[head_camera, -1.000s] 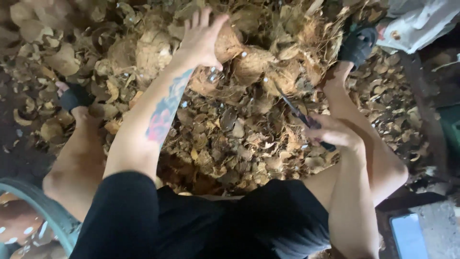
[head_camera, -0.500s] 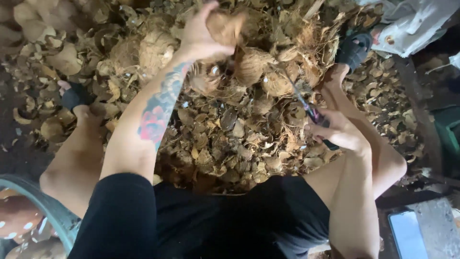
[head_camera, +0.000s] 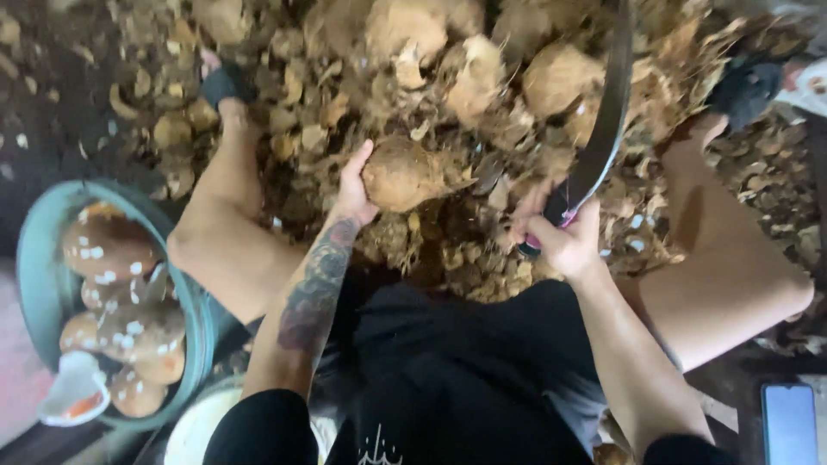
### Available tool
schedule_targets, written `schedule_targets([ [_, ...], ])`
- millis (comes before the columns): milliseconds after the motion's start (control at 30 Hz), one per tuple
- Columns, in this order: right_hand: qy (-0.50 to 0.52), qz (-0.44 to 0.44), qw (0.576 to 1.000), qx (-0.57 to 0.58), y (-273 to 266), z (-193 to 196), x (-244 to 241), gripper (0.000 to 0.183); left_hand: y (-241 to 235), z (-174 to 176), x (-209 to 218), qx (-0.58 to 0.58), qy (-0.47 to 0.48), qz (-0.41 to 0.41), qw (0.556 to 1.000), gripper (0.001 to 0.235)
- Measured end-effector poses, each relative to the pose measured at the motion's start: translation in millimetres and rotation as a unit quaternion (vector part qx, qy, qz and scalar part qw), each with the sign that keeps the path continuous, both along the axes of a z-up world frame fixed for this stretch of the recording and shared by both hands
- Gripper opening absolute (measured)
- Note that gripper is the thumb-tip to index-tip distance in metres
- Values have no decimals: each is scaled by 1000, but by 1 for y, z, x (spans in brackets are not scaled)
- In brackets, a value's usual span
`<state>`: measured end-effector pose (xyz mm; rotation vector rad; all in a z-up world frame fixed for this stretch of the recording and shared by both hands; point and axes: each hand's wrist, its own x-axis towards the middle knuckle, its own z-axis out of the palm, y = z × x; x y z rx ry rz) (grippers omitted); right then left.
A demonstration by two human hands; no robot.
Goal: The person sits on the ground and uses a curved knife to peel the husk off coconuts. They drain coconut water into a bucket, continue peeling until the shell is exposed, then crack the coconut and place the halves into a nearby container.
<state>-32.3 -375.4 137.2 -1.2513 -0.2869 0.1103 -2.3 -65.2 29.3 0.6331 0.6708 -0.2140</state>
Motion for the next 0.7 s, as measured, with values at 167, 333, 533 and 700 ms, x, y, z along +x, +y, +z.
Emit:
schedule_targets([
  [167,-124,67,987,75,42,91,-25,20,5,-42,-36,49,101,-8,994,79],
  [333,-57,42,997,-33,72,12,-45,14,7,-23,-37,30,102,36,994,83],
  [533,311,138,889,-305,102,-68,-57,16,14,-18,-51,-23,93,84,992,95],
  [700,134,140,963,-189,106,68,-45,15,14,-38,-51,-49,55,103,992,73],
])
